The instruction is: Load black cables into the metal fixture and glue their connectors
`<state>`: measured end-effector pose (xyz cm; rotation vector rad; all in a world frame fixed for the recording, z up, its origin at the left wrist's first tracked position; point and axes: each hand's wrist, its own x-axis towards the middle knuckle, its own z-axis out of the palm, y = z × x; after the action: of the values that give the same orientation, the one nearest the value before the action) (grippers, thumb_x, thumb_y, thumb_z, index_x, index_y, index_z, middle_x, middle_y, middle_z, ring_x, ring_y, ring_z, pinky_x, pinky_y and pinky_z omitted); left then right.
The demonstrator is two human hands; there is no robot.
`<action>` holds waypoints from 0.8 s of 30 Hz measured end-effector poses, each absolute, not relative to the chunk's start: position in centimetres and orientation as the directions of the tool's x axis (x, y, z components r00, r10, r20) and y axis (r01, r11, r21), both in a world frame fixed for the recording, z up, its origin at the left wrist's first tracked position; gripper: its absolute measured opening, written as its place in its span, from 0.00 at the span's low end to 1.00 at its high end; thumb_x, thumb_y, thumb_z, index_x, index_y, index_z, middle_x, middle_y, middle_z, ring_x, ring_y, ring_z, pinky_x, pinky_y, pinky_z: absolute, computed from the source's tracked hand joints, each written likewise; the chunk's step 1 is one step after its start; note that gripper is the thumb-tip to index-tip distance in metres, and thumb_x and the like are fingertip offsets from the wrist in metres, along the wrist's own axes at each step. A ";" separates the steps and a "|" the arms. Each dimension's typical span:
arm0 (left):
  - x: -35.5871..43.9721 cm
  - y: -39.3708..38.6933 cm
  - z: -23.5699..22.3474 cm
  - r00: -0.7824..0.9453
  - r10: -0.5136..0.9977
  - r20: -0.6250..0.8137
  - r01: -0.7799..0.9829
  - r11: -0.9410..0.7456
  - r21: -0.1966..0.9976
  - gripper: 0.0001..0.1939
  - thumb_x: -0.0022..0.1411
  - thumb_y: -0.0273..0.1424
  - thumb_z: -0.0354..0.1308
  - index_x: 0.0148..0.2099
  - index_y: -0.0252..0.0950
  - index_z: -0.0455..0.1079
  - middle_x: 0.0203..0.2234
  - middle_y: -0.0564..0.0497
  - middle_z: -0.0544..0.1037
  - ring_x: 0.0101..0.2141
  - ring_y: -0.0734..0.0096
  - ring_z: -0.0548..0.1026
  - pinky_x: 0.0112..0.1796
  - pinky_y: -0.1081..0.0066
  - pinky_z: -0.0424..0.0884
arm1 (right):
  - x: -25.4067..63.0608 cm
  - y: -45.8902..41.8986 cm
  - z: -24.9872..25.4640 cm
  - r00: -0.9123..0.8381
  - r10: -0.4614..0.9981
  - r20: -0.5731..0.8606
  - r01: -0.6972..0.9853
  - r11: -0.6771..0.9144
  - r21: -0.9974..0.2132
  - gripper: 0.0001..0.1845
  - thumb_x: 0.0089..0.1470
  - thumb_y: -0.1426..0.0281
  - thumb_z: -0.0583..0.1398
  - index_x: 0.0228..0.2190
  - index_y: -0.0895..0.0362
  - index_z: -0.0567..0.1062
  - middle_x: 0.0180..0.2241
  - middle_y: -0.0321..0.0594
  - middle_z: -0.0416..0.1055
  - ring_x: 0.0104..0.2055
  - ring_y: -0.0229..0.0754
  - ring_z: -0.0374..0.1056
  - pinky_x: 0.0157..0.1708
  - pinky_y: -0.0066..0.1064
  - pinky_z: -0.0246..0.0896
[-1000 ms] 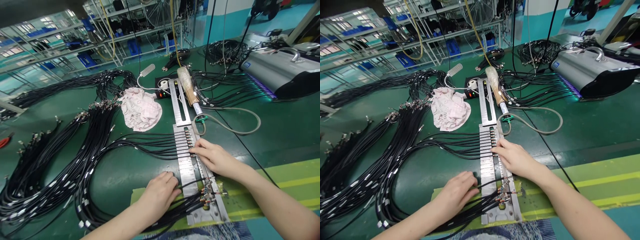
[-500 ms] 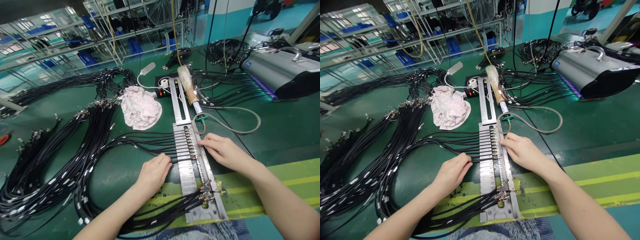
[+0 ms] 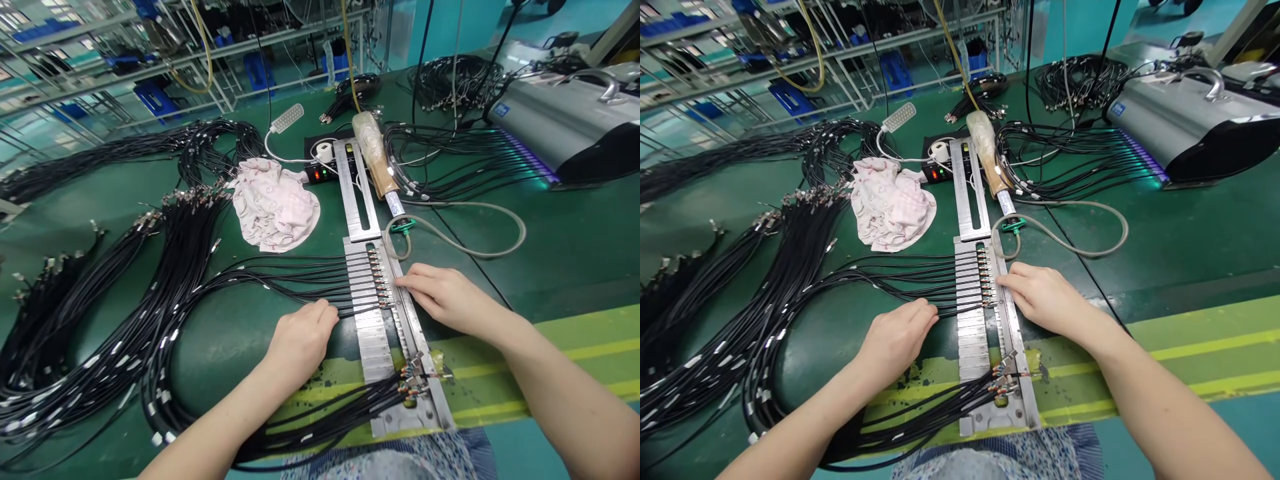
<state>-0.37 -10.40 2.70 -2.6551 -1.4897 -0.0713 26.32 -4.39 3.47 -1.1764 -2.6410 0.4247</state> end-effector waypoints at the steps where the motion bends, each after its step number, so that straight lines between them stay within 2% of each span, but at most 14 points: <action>1: -0.3 -10.3 3.0 0.530 0.843 0.092 0.848 -0.525 -0.076 0.08 0.64 0.25 0.48 0.31 0.36 0.63 0.25 0.54 0.69 0.26 0.71 0.68 0.22 0.71 0.56 | 26.3 -4.4 3.5 -0.659 0.748 0.079 0.687 0.641 -0.344 0.17 0.58 0.73 0.48 0.43 0.56 0.73 0.32 0.41 0.69 0.30 0.37 0.67 0.30 0.27 0.61; 6: -0.3 -10.2 3.6 0.549 0.820 0.158 0.835 -0.542 -0.089 0.08 0.63 0.23 0.49 0.31 0.36 0.63 0.25 0.53 0.68 0.27 0.70 0.66 0.23 0.71 0.56 | 26.2 -4.6 3.5 -0.667 0.741 0.075 0.683 0.648 -0.338 0.17 0.59 0.73 0.48 0.43 0.56 0.73 0.32 0.41 0.69 0.30 0.36 0.67 0.30 0.27 0.61; 16: -0.4 -10.7 0.7 0.589 0.774 0.232 0.802 -0.596 -0.045 0.09 0.62 0.21 0.47 0.31 0.35 0.62 0.24 0.53 0.66 0.27 0.70 0.62 0.26 0.71 0.58 | 26.0 -4.8 3.6 -0.684 0.722 0.108 0.660 0.675 -0.329 0.16 0.59 0.73 0.48 0.42 0.57 0.73 0.30 0.41 0.68 0.29 0.36 0.65 0.28 0.27 0.58; 21: -0.5 -10.3 0.9 0.633 0.751 0.185 0.764 -0.645 0.005 0.09 0.63 0.22 0.46 0.31 0.35 0.63 0.25 0.52 0.65 0.27 0.70 0.62 0.26 0.71 0.59 | 25.2 -5.7 3.9 -0.757 0.642 0.121 0.581 0.746 -0.325 0.17 0.56 0.77 0.49 0.42 0.53 0.74 0.30 0.40 0.65 0.33 0.39 0.61 0.30 0.28 0.56; 24: -0.7 -10.1 1.1 0.651 0.750 0.113 0.749 -0.660 0.059 0.08 0.62 0.22 0.46 0.39 0.35 0.65 0.27 0.52 0.66 0.29 0.69 0.63 0.28 0.71 0.61 | 24.3 -6.5 3.8 -0.784 0.613 0.096 0.569 0.772 -0.283 0.17 0.54 0.79 0.51 0.41 0.53 0.74 0.29 0.40 0.62 0.31 0.38 0.57 0.28 0.28 0.51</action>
<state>-0.73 -10.13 1.13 -2.8613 -1.2989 -0.2016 24.26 -6.54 3.81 -0.9365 -2.7830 0.3577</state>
